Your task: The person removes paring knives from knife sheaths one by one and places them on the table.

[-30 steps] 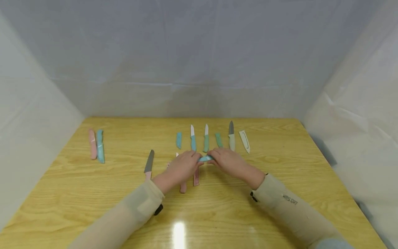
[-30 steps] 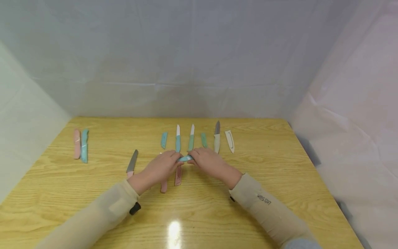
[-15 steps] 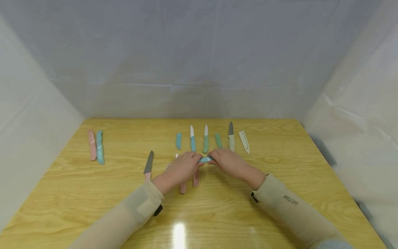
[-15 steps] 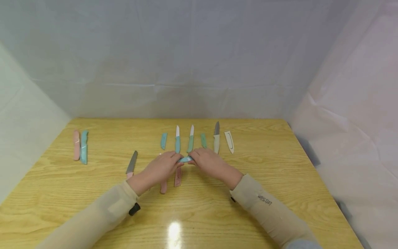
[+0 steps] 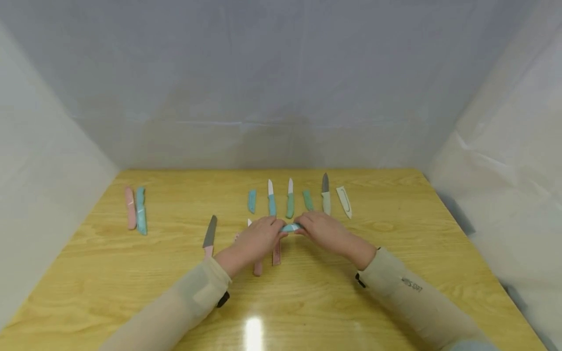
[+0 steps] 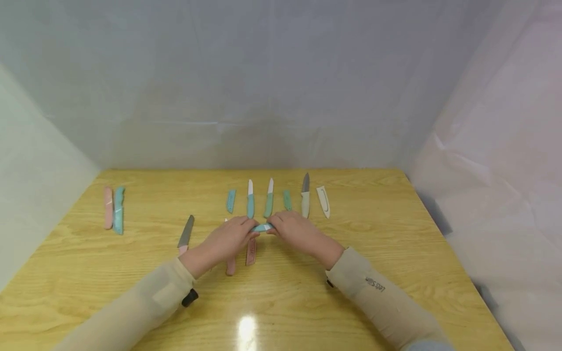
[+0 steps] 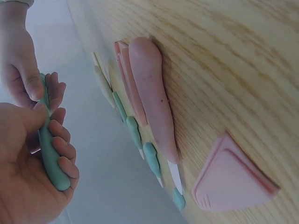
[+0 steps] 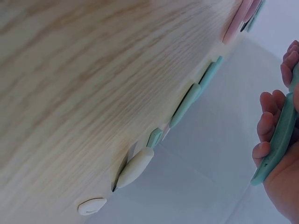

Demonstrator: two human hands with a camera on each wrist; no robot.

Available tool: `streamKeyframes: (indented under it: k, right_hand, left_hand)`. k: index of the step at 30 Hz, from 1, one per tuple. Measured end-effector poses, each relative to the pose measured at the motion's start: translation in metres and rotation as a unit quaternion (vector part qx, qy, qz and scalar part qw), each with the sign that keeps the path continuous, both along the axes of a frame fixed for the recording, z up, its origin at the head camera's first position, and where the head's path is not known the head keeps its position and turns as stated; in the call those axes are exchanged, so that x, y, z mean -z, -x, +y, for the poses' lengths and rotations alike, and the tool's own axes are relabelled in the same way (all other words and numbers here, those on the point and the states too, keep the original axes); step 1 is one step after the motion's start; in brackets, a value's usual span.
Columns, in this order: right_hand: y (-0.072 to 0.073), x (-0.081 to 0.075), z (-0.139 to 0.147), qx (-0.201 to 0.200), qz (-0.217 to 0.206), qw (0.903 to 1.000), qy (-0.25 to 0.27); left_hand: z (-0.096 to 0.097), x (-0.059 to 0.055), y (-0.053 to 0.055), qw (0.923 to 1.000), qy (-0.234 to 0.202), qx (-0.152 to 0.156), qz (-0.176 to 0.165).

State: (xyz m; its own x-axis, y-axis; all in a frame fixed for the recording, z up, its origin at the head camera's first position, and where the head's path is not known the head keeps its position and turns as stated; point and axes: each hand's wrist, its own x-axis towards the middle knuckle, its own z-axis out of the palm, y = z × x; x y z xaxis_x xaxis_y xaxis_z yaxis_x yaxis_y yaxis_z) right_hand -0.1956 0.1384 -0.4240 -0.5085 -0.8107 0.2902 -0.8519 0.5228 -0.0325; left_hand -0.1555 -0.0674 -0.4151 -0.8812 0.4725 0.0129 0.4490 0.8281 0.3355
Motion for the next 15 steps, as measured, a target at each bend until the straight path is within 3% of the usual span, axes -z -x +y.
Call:
streamKeyframes:
  k: [15]
  right_hand:
    - [-0.0012,-0.0016,0.0010,0.009,-0.005,0.9998,-0.014]
  left_hand:
    - [0.0000,-0.0006,-0.0024,0.9999,-0.001,0.002,0.014]
